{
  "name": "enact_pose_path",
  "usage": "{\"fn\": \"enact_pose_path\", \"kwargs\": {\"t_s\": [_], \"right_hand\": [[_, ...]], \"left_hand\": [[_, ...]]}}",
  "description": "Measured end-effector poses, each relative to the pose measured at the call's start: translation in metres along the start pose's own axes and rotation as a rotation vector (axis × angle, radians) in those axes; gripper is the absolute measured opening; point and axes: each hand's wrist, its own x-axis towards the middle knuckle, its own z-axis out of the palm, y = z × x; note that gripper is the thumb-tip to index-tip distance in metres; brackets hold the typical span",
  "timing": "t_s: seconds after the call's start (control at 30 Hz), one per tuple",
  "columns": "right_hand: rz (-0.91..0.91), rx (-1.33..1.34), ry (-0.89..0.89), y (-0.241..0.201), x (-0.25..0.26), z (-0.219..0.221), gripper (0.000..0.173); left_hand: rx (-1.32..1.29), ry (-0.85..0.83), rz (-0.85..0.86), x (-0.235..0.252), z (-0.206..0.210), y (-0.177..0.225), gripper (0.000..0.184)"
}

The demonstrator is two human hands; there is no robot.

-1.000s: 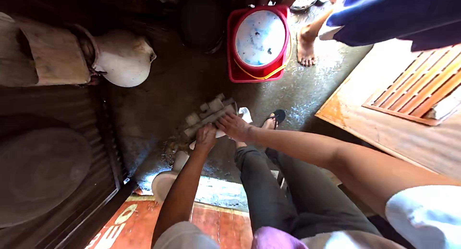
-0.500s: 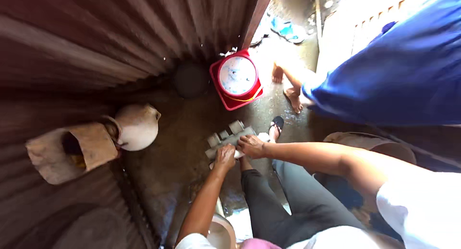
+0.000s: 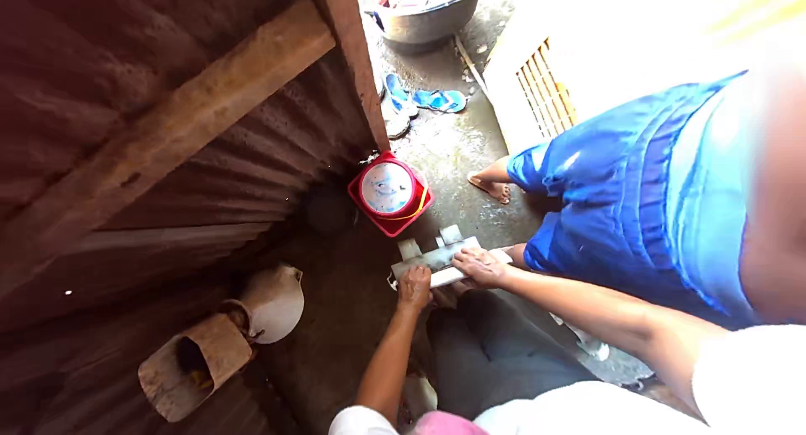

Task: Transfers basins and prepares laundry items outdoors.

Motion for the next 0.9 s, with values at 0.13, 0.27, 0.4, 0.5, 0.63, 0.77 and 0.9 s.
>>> {"fn": "enact_pose_path", "kwargs": {"t_s": [0.13,0.27,0.4,0.5,0.63,0.77,0.9], "right_hand": [[0.132,0.040,0.277,0.004,-0.037,-0.010,0.036],[0.239,0.090,0.530,-0.004,-0.056,-0.009,0.035],[0.222,0.103,0.589,-0.001,-0.061,-0.030,0.032],[0.181,0.103,0.578,0.000,-0.060,-0.062,0.032],[0.131,0.053,0.560,0.000,-0.065,-0.113,0.033],[0.119,0.010,0.557,0.004,-0.076,-0.158,0.032],[0.134,-0.018,0.654,0.021,-0.085,-0.174,0.030]], "left_hand": [[0.103,-0.063,0.178,0.023,-0.052,0.021,0.037],[0.200,-0.177,0.294,0.033,-0.094,0.039,0.038],[0.254,-0.218,0.347,0.039,-0.130,0.046,0.036],[0.269,-0.207,0.373,0.040,-0.161,0.044,0.035],[0.281,-0.210,0.395,0.036,-0.205,0.048,0.035],[0.263,-0.120,0.437,0.040,-0.235,0.055,0.034],[0.274,-0.094,0.461,0.055,-0.258,0.072,0.034]]}}
